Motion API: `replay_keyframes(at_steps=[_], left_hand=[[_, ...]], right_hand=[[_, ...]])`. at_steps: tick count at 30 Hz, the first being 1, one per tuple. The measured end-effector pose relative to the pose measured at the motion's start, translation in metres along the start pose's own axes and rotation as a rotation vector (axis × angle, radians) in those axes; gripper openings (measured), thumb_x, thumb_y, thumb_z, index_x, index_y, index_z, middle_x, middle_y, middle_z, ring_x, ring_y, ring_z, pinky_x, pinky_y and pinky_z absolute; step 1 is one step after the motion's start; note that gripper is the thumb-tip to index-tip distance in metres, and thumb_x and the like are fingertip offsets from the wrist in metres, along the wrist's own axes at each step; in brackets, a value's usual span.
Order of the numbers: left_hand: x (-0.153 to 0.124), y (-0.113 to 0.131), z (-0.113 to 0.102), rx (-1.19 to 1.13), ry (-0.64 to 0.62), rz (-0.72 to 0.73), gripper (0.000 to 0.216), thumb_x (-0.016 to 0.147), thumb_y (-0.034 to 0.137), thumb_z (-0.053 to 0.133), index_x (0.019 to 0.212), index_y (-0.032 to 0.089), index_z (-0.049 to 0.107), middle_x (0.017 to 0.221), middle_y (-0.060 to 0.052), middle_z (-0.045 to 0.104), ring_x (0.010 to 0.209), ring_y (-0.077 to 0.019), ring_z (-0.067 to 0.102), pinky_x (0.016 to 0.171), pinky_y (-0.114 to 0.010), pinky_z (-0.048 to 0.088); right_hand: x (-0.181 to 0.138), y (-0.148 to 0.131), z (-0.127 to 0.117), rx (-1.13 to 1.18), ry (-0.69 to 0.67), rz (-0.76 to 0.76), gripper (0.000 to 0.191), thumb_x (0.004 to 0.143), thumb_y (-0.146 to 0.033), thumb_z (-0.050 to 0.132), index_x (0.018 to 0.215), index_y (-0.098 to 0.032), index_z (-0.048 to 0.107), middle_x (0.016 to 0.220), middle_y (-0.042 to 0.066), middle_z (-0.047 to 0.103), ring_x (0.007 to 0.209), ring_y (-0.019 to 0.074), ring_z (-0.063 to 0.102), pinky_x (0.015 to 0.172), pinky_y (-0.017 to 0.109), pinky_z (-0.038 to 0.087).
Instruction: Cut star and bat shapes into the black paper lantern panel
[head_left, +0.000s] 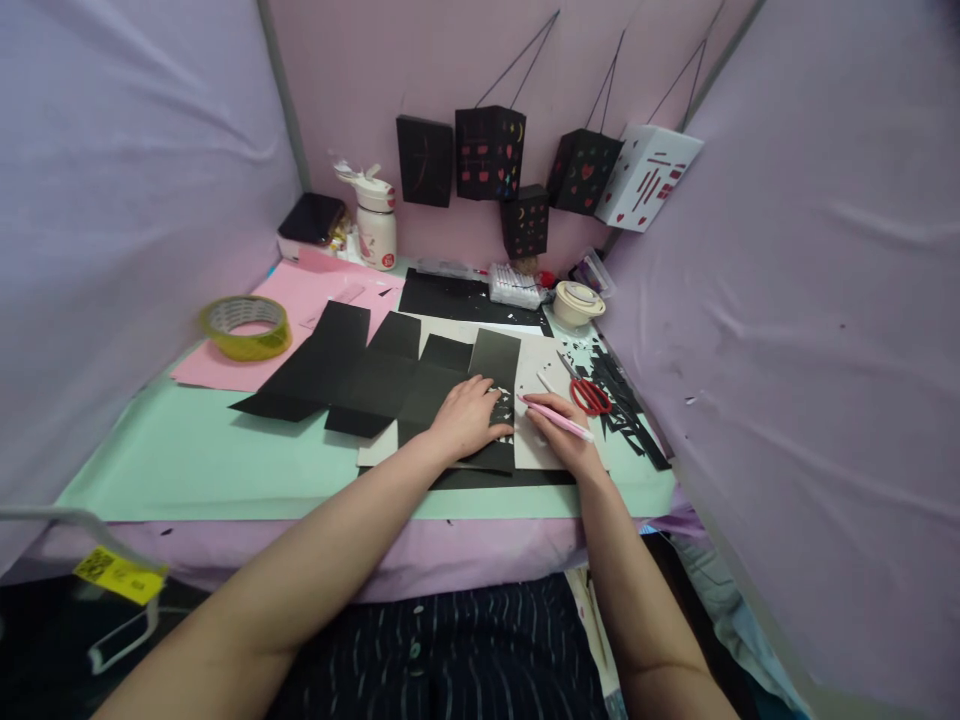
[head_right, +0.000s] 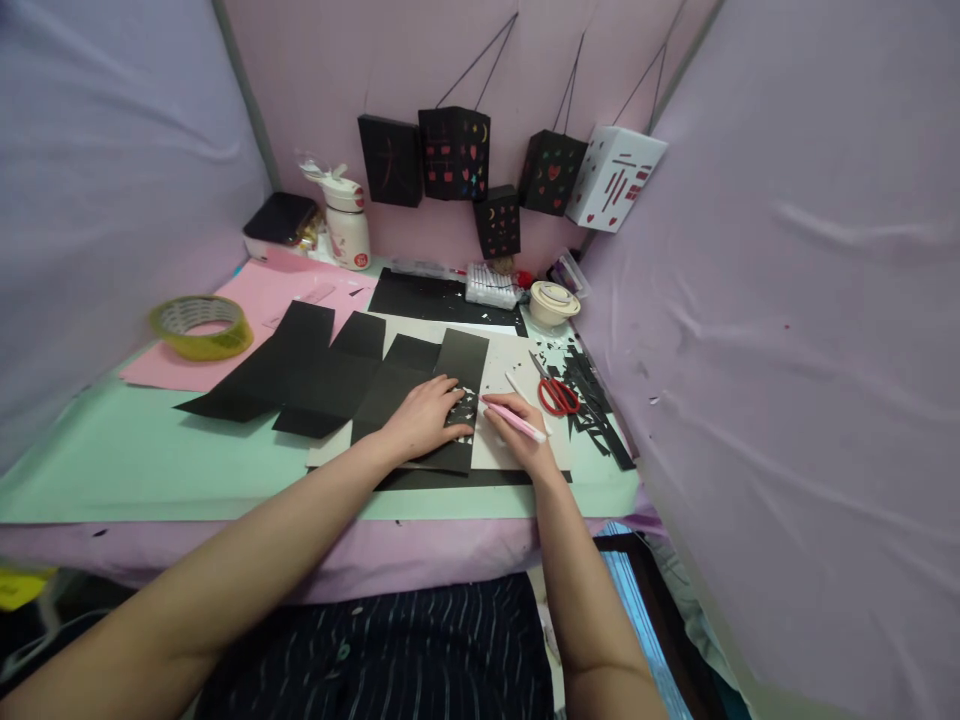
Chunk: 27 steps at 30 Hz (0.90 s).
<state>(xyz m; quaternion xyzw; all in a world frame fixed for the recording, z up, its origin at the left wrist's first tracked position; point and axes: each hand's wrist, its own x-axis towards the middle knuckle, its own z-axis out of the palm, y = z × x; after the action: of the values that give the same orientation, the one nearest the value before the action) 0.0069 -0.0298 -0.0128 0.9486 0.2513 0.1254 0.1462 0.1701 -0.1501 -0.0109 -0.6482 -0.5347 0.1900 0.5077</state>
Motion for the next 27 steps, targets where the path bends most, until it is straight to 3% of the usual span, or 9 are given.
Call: replay_keyframes(at_steps=[9,15,27], left_hand=[[-0.003,-0.009,-0.003,0.001,-0.056,0.079,0.068,0.085,0.056,0.062,0.135,0.012,0.053,0.148,-0.017,0.044,0.141,-0.0324,0.034,0.115,-0.044,0.029],[-0.004,-0.011,-0.003,-0.014,-0.065,0.11,0.066,0.085,0.057,0.06,0.136,0.015,0.053,0.148,-0.015,0.044,0.141,-0.0314,0.034,0.114,-0.044,0.029],[-0.004,-0.009,-0.005,-0.012,-0.078,0.1,0.064,0.086,0.055,0.06,0.135,0.015,0.053,0.148,-0.015,0.045,0.141,-0.0303,0.034,0.114,-0.042,0.028]], right_hand=[[-0.008,-0.003,-0.008,0.007,-0.003,0.109,0.018,0.082,-0.034,0.064,0.088,-0.022,0.075,0.095,0.006,0.074,0.092,0.0223,0.067,0.083,0.033,0.051],[-0.007,-0.004,-0.001,0.027,-0.06,0.167,0.014,0.076,-0.033,0.066,0.08,-0.019,0.069,0.078,0.003,0.071,0.07,0.0176,0.063,0.064,0.028,0.048],[-0.008,-0.001,0.001,0.0,-0.064,0.183,0.017,0.074,-0.036,0.069,0.077,-0.019,0.071,0.08,0.004,0.072,0.072,0.0187,0.064,0.064,0.028,0.047]])
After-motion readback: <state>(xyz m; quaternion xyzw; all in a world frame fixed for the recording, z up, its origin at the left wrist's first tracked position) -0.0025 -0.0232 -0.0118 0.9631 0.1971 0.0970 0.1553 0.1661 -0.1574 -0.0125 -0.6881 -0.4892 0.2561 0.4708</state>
